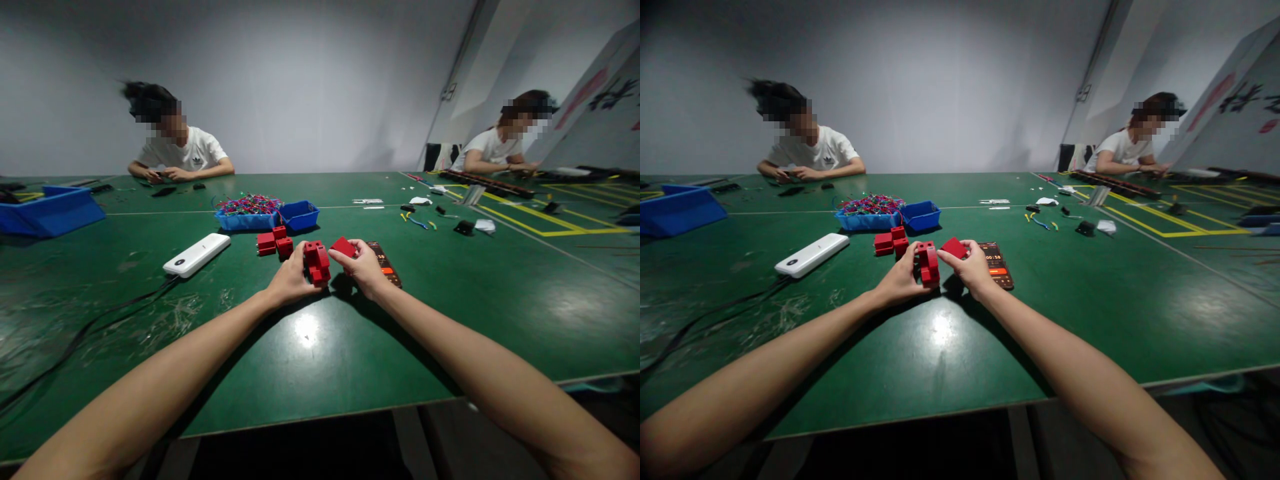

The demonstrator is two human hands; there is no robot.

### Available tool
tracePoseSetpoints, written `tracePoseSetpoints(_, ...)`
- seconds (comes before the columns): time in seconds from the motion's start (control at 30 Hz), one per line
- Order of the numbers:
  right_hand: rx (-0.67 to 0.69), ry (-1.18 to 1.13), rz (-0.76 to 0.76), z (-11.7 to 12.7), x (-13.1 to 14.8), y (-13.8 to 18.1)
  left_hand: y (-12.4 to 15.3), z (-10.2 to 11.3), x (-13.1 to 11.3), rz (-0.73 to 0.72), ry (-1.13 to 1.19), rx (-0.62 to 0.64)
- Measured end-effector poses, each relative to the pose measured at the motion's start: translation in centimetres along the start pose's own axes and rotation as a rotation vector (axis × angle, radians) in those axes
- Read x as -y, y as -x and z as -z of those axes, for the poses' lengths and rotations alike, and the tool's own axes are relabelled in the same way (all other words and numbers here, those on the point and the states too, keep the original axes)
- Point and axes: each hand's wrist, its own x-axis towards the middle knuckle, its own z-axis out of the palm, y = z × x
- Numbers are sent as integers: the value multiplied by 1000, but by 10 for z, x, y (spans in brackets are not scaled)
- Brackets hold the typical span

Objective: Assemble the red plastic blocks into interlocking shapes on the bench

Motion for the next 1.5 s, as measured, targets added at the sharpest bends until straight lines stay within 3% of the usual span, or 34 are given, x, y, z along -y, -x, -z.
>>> tracePoseSetpoints(0.43, 80, -88, 23, 0, -4, -3, 1, -2, 1, -113, -71, -82)
tracePoseSetpoints(0.67, 23, -38, 32, -2, -10, -4, 3, 0, -4, -163, -177, -113)
tracePoseSetpoints(1.07, 11, -240, -104, -1, 2, -3, 2, -1, -7, -78, -179, -109)
tracePoseSetpoints(1.3, 25, -234, -54, -1, 2, -7, 3, 1, -11, -60, -163, -85)
tracePoseSetpoints(1.5, 4, -283, 74, 0, -2, -8, 3, 3, -13, -88, -170, -66)
